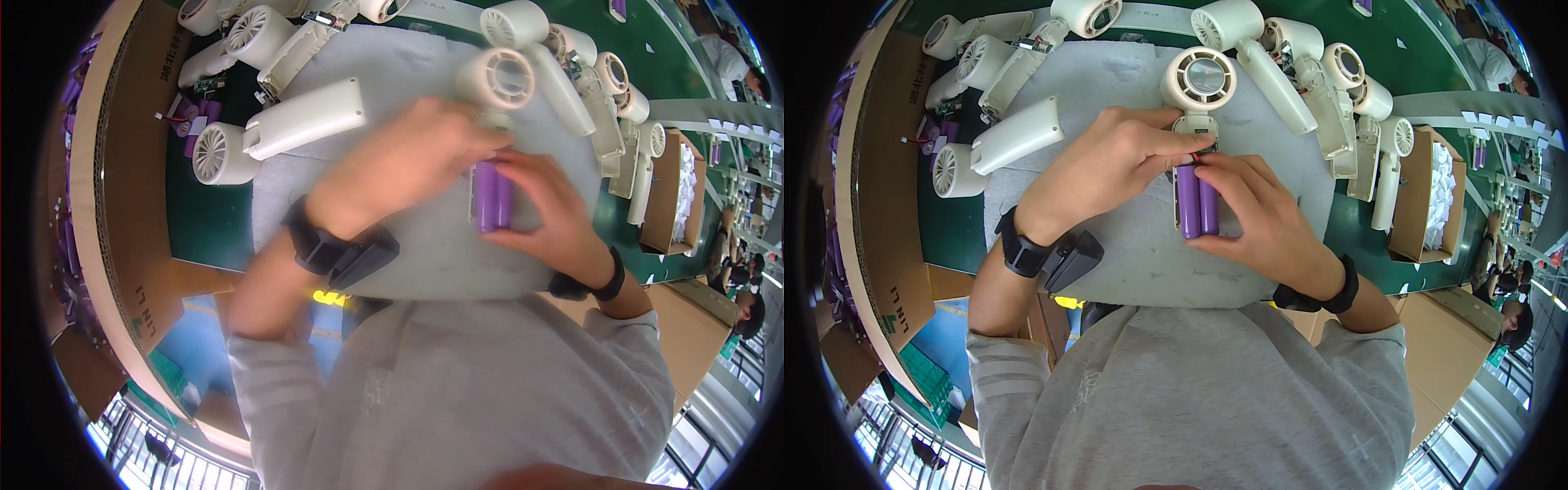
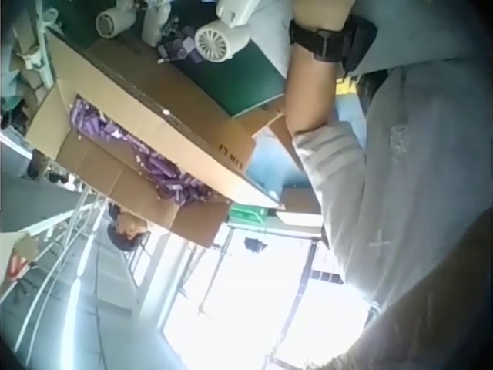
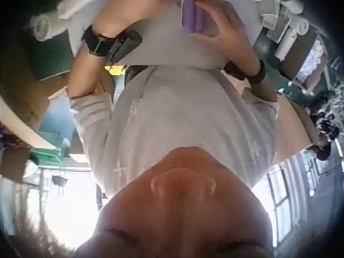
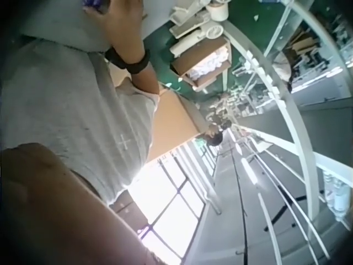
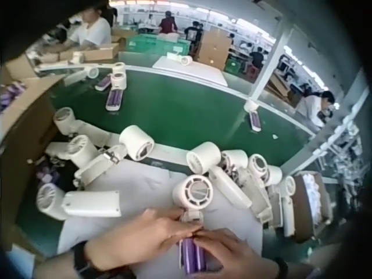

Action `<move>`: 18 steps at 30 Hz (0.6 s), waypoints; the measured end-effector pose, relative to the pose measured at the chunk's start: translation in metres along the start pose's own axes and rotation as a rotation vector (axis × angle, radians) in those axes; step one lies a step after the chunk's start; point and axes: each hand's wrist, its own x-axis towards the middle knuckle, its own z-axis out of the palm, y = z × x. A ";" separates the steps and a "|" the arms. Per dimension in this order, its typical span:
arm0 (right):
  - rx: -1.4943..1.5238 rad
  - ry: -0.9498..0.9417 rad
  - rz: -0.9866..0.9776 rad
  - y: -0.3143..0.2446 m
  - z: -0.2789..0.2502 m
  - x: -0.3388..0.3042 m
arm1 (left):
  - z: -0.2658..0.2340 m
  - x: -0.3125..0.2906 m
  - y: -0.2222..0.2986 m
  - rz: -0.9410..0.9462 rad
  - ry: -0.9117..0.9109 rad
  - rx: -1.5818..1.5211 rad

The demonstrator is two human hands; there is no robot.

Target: The person assembles handheld fans by connecting battery wires to circuit boards, fitting the batteries into the fan housings, and testing the connections. They then set the assemblies aside and repeat the process with new components.

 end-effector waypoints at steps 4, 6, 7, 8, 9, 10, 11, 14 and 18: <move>0.060 -0.022 0.145 -0.009 -0.002 -0.007 | 0.004 -0.003 -0.007 0.015 0.010 -0.048; 0.036 -0.006 0.111 -0.006 0.000 -0.008 | 0.005 -0.003 -0.007 0.012 0.013 -0.079; 0.011 0.010 0.076 -0.004 0.001 -0.008 | 0.005 -0.003 -0.007 0.015 0.016 -0.067; -0.015 0.025 0.041 -0.003 0.001 -0.008 | 0.004 -0.003 -0.007 0.018 0.019 -0.056; -0.014 0.025 0.042 -0.003 0.002 -0.009 | 0.004 -0.003 -0.007 0.019 0.020 -0.050; -0.042 0.032 0.023 -0.003 0.002 -0.009 | 0.005 -0.003 -0.007 0.020 0.021 -0.045; -0.071 0.039 0.004 -0.003 0.002 -0.010 | 0.006 -0.004 -0.009 0.037 0.032 -0.044; -0.119 0.039 -0.034 -0.002 0.003 -0.010 | 0.007 -0.004 -0.013 0.071 0.051 -0.042; -0.164 0.033 -0.076 -0.001 0.004 -0.009 | 0.000 -0.001 -0.009 0.040 0.000 -0.040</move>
